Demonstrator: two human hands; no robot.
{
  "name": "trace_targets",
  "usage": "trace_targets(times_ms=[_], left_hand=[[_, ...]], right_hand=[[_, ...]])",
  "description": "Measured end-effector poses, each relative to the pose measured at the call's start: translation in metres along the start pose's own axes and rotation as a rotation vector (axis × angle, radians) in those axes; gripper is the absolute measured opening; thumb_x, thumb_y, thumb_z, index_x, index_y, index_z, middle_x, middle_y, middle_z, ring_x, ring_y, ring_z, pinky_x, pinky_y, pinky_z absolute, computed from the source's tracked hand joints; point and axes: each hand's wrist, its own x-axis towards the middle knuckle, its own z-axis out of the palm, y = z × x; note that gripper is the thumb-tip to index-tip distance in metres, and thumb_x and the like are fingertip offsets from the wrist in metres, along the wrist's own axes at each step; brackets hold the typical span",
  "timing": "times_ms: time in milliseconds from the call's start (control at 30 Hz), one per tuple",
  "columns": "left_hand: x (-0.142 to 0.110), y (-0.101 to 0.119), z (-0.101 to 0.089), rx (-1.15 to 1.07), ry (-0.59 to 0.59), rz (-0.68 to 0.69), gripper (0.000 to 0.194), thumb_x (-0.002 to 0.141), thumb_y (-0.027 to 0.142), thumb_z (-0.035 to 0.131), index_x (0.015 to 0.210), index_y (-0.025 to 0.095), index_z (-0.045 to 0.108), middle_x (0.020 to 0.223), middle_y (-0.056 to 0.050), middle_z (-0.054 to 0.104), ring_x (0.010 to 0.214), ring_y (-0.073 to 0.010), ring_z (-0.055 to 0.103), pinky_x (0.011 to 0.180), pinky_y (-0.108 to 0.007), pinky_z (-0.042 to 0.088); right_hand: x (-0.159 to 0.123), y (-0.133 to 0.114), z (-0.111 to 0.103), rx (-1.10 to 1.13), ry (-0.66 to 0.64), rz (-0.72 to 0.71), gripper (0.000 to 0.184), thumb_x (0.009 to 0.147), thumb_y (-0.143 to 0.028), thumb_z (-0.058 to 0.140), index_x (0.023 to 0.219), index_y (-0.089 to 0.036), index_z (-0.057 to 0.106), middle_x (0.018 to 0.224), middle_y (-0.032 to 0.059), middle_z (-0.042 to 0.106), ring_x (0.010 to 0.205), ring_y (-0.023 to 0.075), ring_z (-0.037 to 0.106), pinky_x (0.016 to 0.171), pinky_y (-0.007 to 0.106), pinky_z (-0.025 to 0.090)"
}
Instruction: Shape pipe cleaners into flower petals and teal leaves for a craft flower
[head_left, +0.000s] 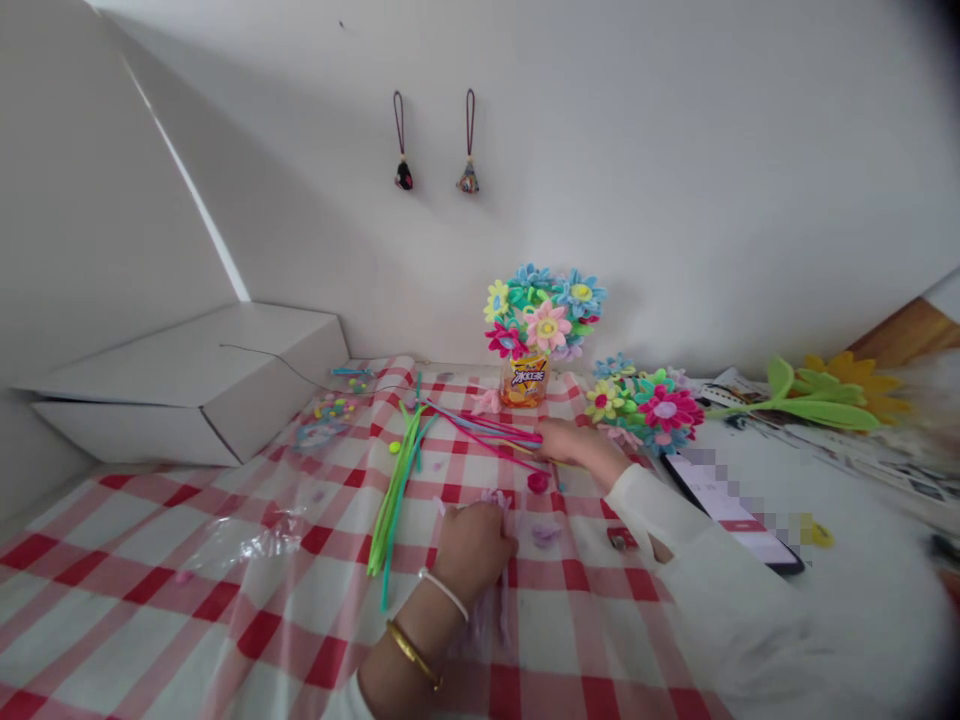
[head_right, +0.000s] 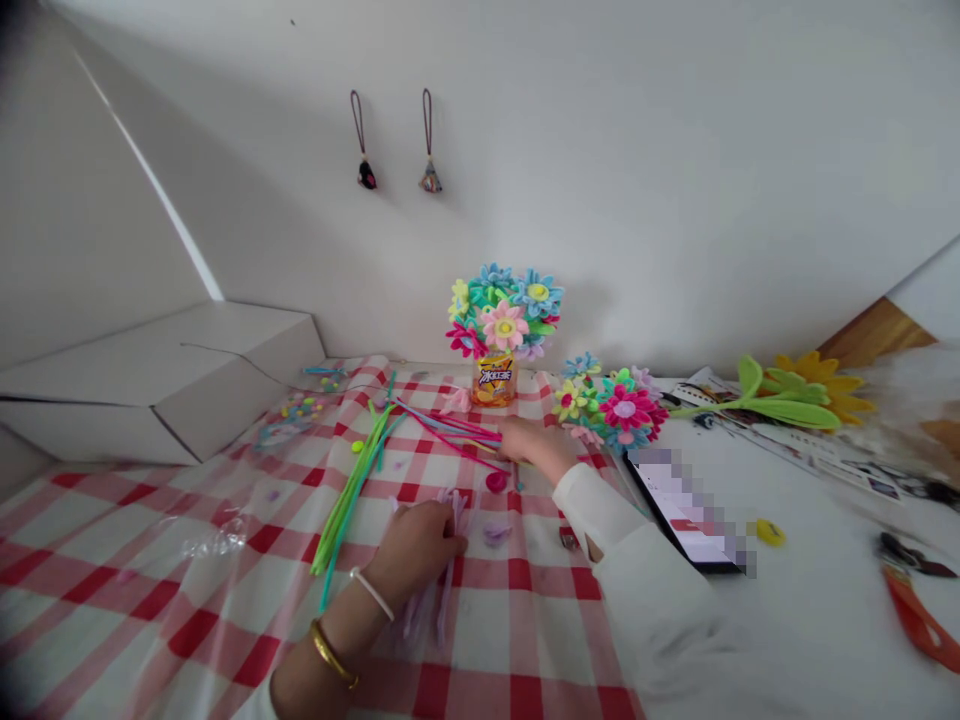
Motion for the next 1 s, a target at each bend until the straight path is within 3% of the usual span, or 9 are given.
trace_targets(times_ms=[233,467,567,700,833,1000], left_hand=[[-0.001,0.000,0.000,-0.033,0.018,0.012,0.020,0.069,0.024,0.049,0.076,0.016,0.066,0.082,-0.009,0.068,0.080,-0.0244,0.062,0.073,-0.035,0.041],[-0.001,0.000,0.000,-0.035,0.028,0.027,0.020,0.069,0.024,0.049,0.075,0.015,0.066,0.081,-0.011,0.068,0.078,-0.0254,0.062,0.071,-0.035,0.040],[-0.001,0.000,-0.001,-0.035,0.019,0.026,0.020,0.069,0.024,0.049,0.075,0.015,0.066,0.081,-0.012,0.068,0.078,-0.0256,0.062,0.070,-0.036,0.040],[-0.001,0.000,0.000,-0.022,0.015,0.030,0.020,0.069,0.024,0.049,0.076,0.016,0.066,0.081,-0.011,0.068,0.078,-0.0240,0.062,0.071,-0.034,0.040],[0.000,0.001,-0.001,-0.007,0.018,0.023,0.021,0.069,0.024,0.048,0.075,0.016,0.066,0.080,-0.011,0.068,0.077,-0.0239,0.062,0.069,-0.034,0.041],[0.000,0.001,-0.001,-0.016,0.023,0.015,0.020,0.068,0.025,0.048,0.073,0.016,0.065,0.079,-0.009,0.068,0.076,-0.0234,0.062,0.067,-0.033,0.041]], right_hand=[[-0.005,0.021,-0.015,-0.011,-0.064,-0.027,0.028,0.072,-0.020,0.056,0.098,-0.013,0.065,0.088,0.0105,0.069,0.075,0.0216,0.062,0.061,0.024,0.044],[-0.016,0.039,-0.016,0.041,-0.134,0.038,0.021,0.079,-0.022,0.048,0.087,-0.011,0.065,0.063,0.0068,0.064,0.048,0.0149,0.057,0.046,0.023,0.040],[-0.023,0.047,-0.013,0.059,-0.105,0.000,0.022,0.076,-0.031,0.055,0.088,-0.016,0.064,0.067,0.0038,0.064,0.052,0.0142,0.057,0.048,0.022,0.039],[-0.031,0.052,-0.016,0.036,0.006,-0.027,0.017,0.071,-0.029,0.061,0.081,-0.016,0.065,0.075,0.0049,0.064,0.065,0.0171,0.058,0.054,0.022,0.038],[-0.024,0.035,-0.021,0.051,0.094,-0.034,0.022,0.081,-0.030,0.049,0.092,-0.017,0.063,0.082,0.0062,0.065,0.072,0.0174,0.059,0.058,0.023,0.039],[0.016,-0.013,-0.010,0.045,0.062,-0.026,0.025,0.083,-0.032,0.051,0.100,-0.016,0.060,0.084,0.0067,0.066,0.073,0.0173,0.061,0.062,0.024,0.043]])
